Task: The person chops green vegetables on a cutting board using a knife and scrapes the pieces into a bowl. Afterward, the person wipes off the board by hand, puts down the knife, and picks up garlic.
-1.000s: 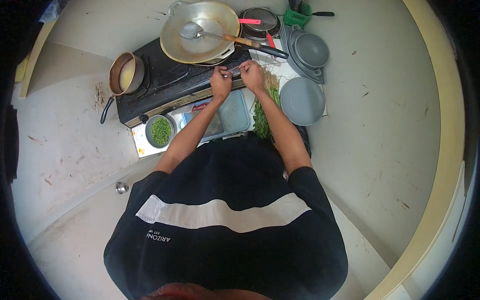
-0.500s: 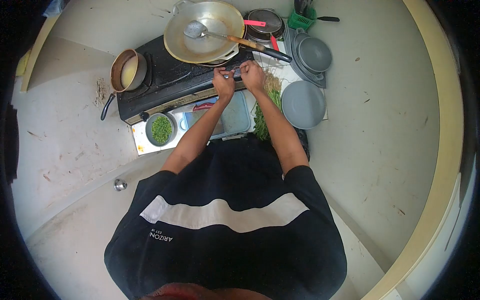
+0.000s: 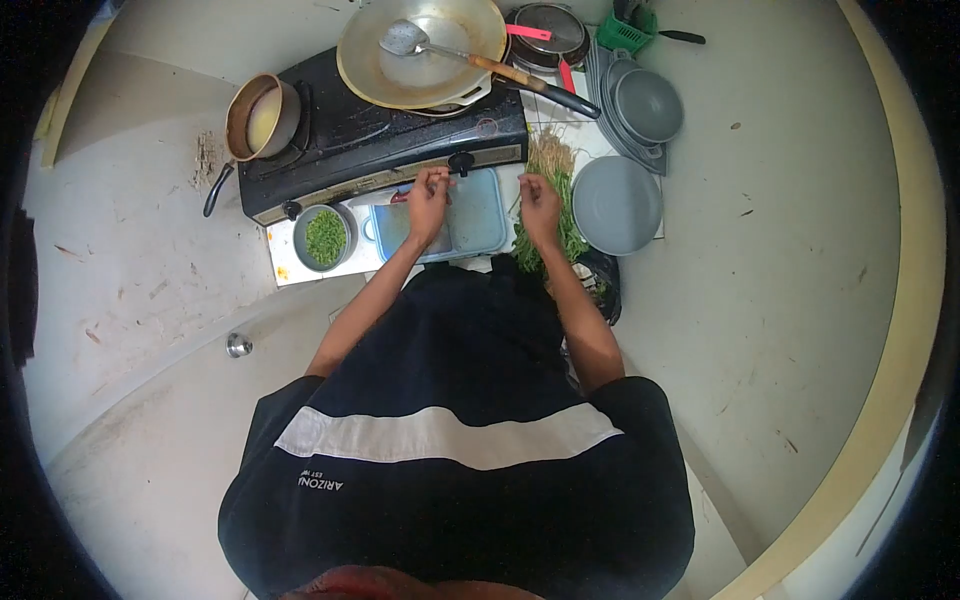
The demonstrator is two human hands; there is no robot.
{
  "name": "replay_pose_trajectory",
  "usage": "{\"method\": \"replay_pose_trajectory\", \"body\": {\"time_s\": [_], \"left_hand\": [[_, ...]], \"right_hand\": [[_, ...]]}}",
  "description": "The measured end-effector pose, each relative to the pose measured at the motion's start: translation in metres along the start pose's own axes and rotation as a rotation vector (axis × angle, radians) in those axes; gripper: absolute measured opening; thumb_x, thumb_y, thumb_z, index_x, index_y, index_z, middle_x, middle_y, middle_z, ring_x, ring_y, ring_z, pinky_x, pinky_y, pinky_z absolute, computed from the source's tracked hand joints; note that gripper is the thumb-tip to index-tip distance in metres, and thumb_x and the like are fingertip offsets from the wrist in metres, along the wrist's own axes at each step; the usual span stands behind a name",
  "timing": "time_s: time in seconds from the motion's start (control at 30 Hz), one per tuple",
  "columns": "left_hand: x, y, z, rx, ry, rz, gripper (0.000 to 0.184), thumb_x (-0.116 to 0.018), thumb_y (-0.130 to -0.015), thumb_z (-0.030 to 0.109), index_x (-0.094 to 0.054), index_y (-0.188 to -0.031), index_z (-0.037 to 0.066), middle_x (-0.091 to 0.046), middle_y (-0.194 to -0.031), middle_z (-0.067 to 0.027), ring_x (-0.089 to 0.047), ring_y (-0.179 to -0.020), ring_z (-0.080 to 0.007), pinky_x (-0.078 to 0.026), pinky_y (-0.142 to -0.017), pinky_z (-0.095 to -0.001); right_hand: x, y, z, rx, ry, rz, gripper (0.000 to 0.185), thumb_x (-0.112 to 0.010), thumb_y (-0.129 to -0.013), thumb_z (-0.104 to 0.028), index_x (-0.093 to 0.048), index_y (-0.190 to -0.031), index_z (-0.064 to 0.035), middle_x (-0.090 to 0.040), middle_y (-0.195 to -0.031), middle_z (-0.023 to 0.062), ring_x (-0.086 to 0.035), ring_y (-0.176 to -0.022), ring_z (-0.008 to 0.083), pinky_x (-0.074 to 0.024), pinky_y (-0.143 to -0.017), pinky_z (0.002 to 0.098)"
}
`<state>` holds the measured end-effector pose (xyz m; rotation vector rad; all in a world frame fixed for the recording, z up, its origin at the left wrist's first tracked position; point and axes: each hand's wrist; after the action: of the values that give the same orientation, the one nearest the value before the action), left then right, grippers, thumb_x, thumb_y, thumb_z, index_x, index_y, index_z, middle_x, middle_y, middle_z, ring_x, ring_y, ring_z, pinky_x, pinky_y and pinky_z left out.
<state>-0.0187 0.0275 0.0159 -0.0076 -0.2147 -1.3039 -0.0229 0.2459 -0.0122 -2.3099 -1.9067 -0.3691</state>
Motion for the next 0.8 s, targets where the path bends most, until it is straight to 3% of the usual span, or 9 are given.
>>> {"method": "replay_pose_trajectory", "body": {"time_s": [0.17,0.33,0.5,0.57,0.7,0.8], "left_hand": [[0.017,0.030,-0.027,0.121,0.029,-0.106,0.015,-0.055,-0.105,0.011,-0.064,-0.112,0.002,-0.071,-0.091,-0.0062,-0.063,-0.077,-0.0091,-0.051,-0.064,-0.0253],[0.020,0.053,-0.036,0.228,0.105,-0.118,0.016,-0.054,-0.106,0.012,-0.064,-0.111,0.002,-0.071,-0.092,-0.0061,-0.063,-0.081,-0.0096,-0.051,-0.068,-0.0258],[0.030,0.054,-0.037,0.240,0.114,-0.274,0.016,-0.054,-0.106,0.013,-0.065,-0.111,0.003,-0.070,-0.092,-0.0053,-0.062,-0.079,-0.0094,-0.051,-0.069,-0.0262],[0.038,0.048,-0.035,0.252,0.087,-0.360,0.018,-0.056,-0.107,0.022,-0.067,-0.111,0.008,-0.069,-0.093,-0.0001,-0.057,-0.076,-0.0070,-0.045,-0.065,-0.0222],[0.059,0.035,-0.032,0.295,0.061,-0.471,0.020,-0.056,-0.107,0.025,-0.067,-0.112,0.009,-0.070,-0.094,0.0003,-0.058,-0.076,-0.0074,-0.044,-0.066,-0.0224],[0.071,0.033,-0.041,0.273,0.078,-0.515,0.020,-0.057,-0.106,0.026,-0.066,-0.113,0.009,-0.070,-0.096,0.0001,-0.058,-0.078,-0.0079,-0.045,-0.068,-0.0231]], "right_hand": [[0.018,0.047,0.024,-0.077,0.008,-0.127,0.013,-0.064,-0.100,-0.010,-0.070,-0.107,-0.0017,-0.068,-0.080,0.0030,-0.059,-0.070,0.0089,-0.0461,-0.064,0.0272],[0.023,0.075,0.041,-0.147,0.040,-0.233,0.013,-0.063,-0.099,-0.009,-0.071,-0.109,-0.0044,-0.070,-0.082,0.0045,-0.064,-0.075,0.0113,-0.0503,-0.070,0.0304],[0.017,0.086,0.036,-0.168,-0.012,-0.189,0.013,-0.063,-0.100,-0.010,-0.070,-0.109,-0.0037,-0.069,-0.082,0.0050,-0.065,-0.077,0.0120,-0.0500,-0.072,0.0297],[0.011,0.090,0.027,-0.216,-0.017,-0.127,0.013,-0.062,-0.099,-0.007,-0.070,-0.109,-0.0032,-0.069,-0.082,0.0044,-0.064,-0.076,0.0121,-0.0496,-0.071,0.0293],[-0.009,0.108,0.023,-0.206,-0.048,0.016,0.014,-0.061,-0.098,-0.006,-0.070,-0.109,-0.0028,-0.068,-0.080,0.0044,-0.063,-0.075,0.0119,-0.0488,-0.070,0.0286],[-0.024,0.129,0.015,-0.198,0.023,0.000,0.016,-0.058,-0.099,-0.002,-0.069,-0.110,-0.0016,-0.066,-0.082,0.0026,-0.060,-0.075,0.0101,-0.0474,-0.070,0.0261]]}}
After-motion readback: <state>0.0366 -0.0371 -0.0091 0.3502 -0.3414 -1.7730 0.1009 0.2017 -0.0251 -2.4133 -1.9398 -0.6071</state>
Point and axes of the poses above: each hand's wrist, its own y-axis away from the middle knuckle, its own x-axis out of the back of the hand, z = x × y
